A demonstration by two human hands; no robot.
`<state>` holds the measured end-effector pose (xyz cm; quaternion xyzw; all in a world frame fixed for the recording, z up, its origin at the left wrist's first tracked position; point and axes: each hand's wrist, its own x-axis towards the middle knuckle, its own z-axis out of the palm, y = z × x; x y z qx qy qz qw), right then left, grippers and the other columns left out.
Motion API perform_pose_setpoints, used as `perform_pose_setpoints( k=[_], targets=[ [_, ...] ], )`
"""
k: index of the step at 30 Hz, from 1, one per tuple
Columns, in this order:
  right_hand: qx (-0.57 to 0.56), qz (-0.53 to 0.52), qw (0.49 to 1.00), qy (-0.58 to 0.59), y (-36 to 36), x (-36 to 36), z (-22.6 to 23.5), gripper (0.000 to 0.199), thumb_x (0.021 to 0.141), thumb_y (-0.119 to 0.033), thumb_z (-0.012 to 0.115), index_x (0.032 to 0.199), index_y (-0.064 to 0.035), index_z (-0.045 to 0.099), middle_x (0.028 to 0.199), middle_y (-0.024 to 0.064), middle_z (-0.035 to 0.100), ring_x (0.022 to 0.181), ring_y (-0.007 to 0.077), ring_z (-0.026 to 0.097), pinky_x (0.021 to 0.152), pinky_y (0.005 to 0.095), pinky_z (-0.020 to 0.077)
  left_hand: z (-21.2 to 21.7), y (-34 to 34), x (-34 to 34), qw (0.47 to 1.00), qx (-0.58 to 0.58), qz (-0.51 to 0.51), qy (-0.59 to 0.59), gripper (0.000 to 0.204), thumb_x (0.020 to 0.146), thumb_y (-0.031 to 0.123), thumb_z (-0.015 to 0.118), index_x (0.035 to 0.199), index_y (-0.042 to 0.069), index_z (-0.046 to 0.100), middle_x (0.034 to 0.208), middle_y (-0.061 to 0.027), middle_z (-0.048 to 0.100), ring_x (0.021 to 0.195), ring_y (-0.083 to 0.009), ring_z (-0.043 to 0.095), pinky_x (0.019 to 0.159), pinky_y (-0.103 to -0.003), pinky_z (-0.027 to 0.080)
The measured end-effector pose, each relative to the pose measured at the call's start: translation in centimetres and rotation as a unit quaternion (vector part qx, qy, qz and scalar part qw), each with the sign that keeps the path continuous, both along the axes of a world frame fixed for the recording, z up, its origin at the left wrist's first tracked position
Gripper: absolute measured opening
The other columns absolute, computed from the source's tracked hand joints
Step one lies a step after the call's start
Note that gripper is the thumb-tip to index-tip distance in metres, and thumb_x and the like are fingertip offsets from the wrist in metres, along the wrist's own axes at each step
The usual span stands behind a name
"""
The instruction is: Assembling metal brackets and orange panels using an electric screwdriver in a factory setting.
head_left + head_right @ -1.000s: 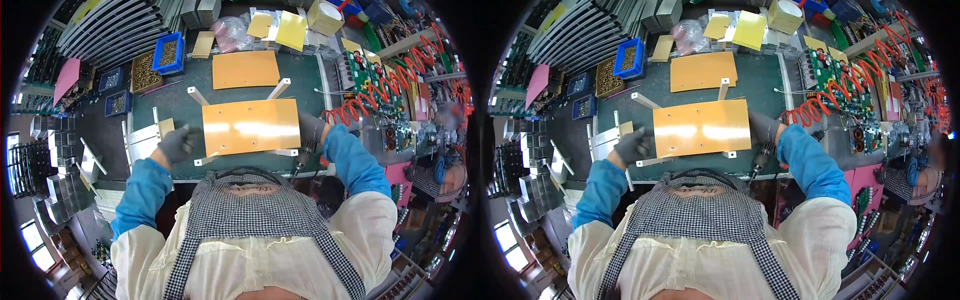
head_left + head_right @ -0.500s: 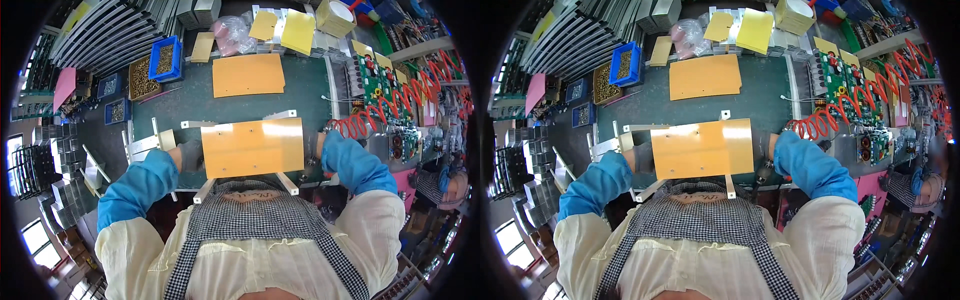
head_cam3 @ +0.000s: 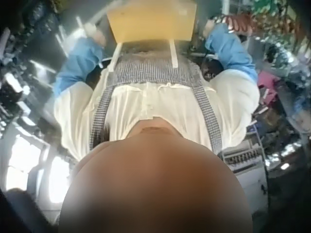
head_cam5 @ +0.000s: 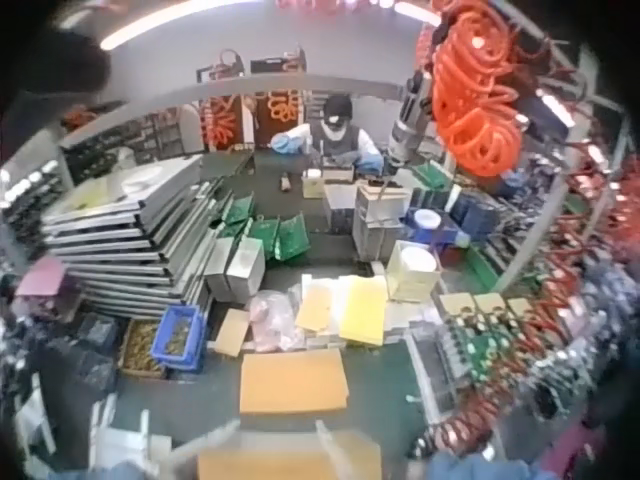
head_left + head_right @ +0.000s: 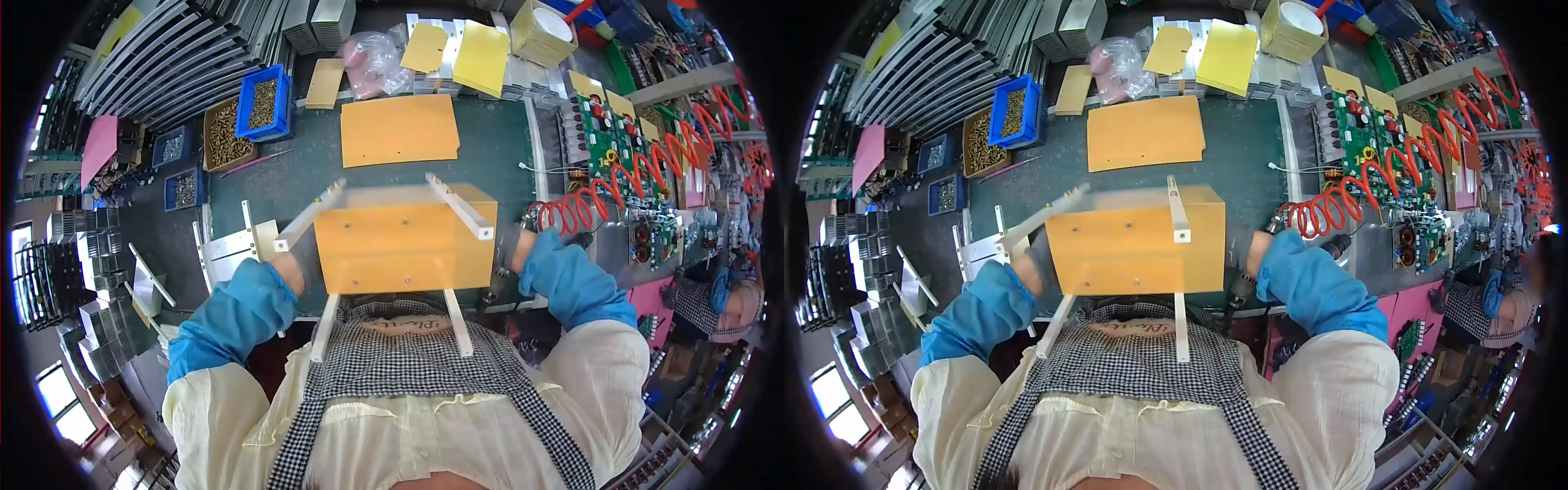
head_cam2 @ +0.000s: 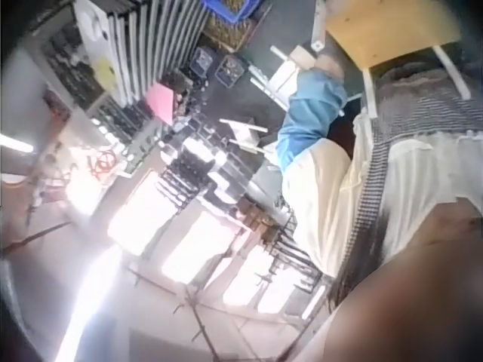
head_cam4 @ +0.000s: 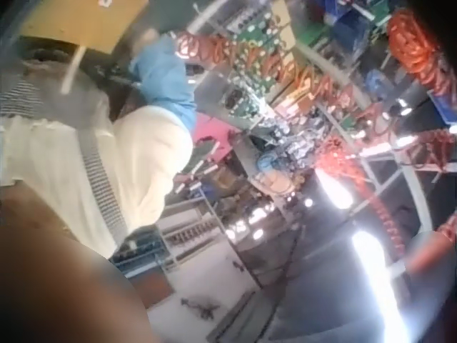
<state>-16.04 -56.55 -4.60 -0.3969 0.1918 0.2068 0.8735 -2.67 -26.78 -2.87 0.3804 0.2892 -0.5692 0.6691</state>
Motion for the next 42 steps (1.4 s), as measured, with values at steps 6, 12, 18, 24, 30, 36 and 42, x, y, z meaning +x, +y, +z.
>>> perform_pose_setpoints(
  k=[6,12,18,24,30,36,42],
  targets=[
    [0.059,0.048,0.964,-0.254,-4.9,5.4,3.2,0.044,0.099,-0.024,0.055,0.139,-0.0089,0.047,0.127,0.0110,0.059,0.113,0.0219,0.062,0.096,0.0388,0.0528,3.4,-2.1,7.6,0.956,-0.083,0.066,-0.274,0.041,0.097,0.039,0.059,0.122,0.007,0.062,0.112,-0.0120,0.068,0.097,-0.0226,0.067,0.085,-0.035,0.056],
    [0.132,0.098,0.904,-0.395,-6.0,8.0,5.7,0.043,0.099,-0.021,0.055,0.140,-0.0093,0.046,0.127,0.0116,0.059,0.114,0.0227,0.061,0.097,0.0391,0.0522,9.2,-3.2,8.6,0.821,-0.216,0.070,-0.524,0.037,0.103,0.017,0.047,0.135,0.001,0.051,0.118,-0.0091,0.064,0.102,-0.0163,0.065,0.088,-0.030,0.055],
    [-0.439,-0.012,0.778,-0.449,-3.7,5.6,6.5,0.051,0.097,-0.018,0.058,0.145,-0.0099,0.041,0.134,0.0161,0.054,0.121,0.0292,0.057,0.101,0.0417,0.0489,7.5,-3.3,3.2,0.797,-0.144,0.150,-0.568,0.044,0.100,0.026,0.047,0.136,0.001,0.050,0.121,-0.0111,0.060,0.110,-0.0181,0.059,0.095,-0.032,0.049],
    [-0.497,0.031,0.755,-0.427,-1.8,1.4,4.7,0.066,0.086,-0.015,0.065,0.145,-0.0030,0.037,0.144,0.0236,0.044,0.123,0.0428,0.052,0.103,0.0441,0.0456,5.0,-2.0,-2.1,0.750,-0.070,0.147,-0.641,0.044,0.103,0.034,0.039,0.127,0.000,0.053,0.113,-0.0084,0.060,0.106,-0.0178,0.058,0.092,-0.031,0.047],
    [-0.665,-0.007,0.452,-0.594,-1.6,-2.2,4.1,0.061,0.084,-0.033,0.067,0.132,-0.0040,0.043,0.140,0.0241,0.045,0.115,0.0480,0.053,0.093,0.0511,0.0497,3.9,-0.1,-5.1,0.728,-0.019,0.089,-0.680,0.045,0.102,0.040,0.041,0.120,0.001,0.056,0.109,-0.0072,0.061,0.100,-0.0172,0.059,0.086,-0.031,0.050],
    [-0.677,-0.002,0.435,-0.593,-1.3,-3.4,5.7,0.053,0.087,-0.032,0.065,0.128,-0.0046,0.046,0.137,0.0232,0.047,0.110,0.0440,0.056,0.091,0.0493,0.0513,3.6,0.0,-6.1,0.772,0.027,0.120,-0.624,0.045,0.105,0.035,0.041,0.124,-0.003,0.056,0.113,-0.0095,0.061,0.099,-0.0171,0.060,0.086,-0.032,0.051],
    [-0.736,-0.130,0.447,-0.492,-5.1,-3.2,8.6,0.052,0.081,-0.014,0.073,0.127,-0.0037,0.053,0.130,0.0222,0.055,0.103,0.0406,0.063,0.089,0.0437,0.0538,3.1,-0.5,-5.7,0.762,0.039,0.188,-0.618,0.049,0.105,0.040,0.043,0.132,0.000,0.053,0.120,-0.0141,0.062,0.109,-0.0224,0.061,0.093,-0.035,0.052]
  ],
)
